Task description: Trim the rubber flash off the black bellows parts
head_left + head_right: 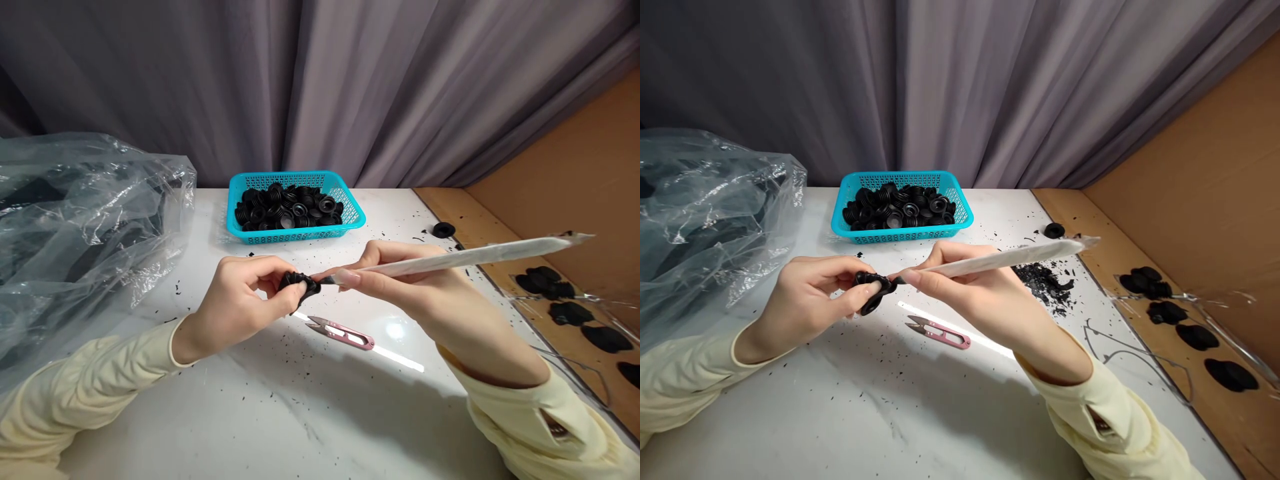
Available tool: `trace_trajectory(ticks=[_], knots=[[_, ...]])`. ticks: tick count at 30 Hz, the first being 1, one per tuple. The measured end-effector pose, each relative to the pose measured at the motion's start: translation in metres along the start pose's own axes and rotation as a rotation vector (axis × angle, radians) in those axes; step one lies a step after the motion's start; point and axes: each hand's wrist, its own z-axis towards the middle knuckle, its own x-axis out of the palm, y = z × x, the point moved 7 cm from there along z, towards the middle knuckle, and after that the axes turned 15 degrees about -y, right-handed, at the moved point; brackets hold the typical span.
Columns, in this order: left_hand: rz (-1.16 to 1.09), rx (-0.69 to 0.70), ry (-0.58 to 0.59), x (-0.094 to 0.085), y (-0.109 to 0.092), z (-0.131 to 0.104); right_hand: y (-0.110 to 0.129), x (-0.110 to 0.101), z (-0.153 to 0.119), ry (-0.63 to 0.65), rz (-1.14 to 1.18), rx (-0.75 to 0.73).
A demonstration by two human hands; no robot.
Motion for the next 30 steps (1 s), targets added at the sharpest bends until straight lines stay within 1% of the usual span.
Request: trace_trajectory(ticks=[10, 15, 21, 26, 30], knots=[[0.014, 0.122, -0.034, -0.0008, -0.0078, -0.0001, -0.0023, 0.0015, 0.0016, 0.017, 0.055, -0.004], [0.020, 0.149, -0.031, -0.0004, -0.0090, -0.0011, -0.0018, 0.0022, 0.0022, 0.016, 0.053, 0.004], [0.036, 0.168, -0.034, -0.0005, -0.0072, -0.0023, -0.0021, 0.0027, 0.0016, 0.045, 0.017, 0.001], [0.043, 0.200, -0.037, 0.0007, -0.0076, -0.0025, -0.0024, 0.0054, -0.0010, 0.053, 0.023, -0.038], [0.034, 0.203, -0.042, 0.0012, -0.0072, -0.0027, -0.0006, 0.0078, -0.0037, 0.040, 0.045, -0.112]])
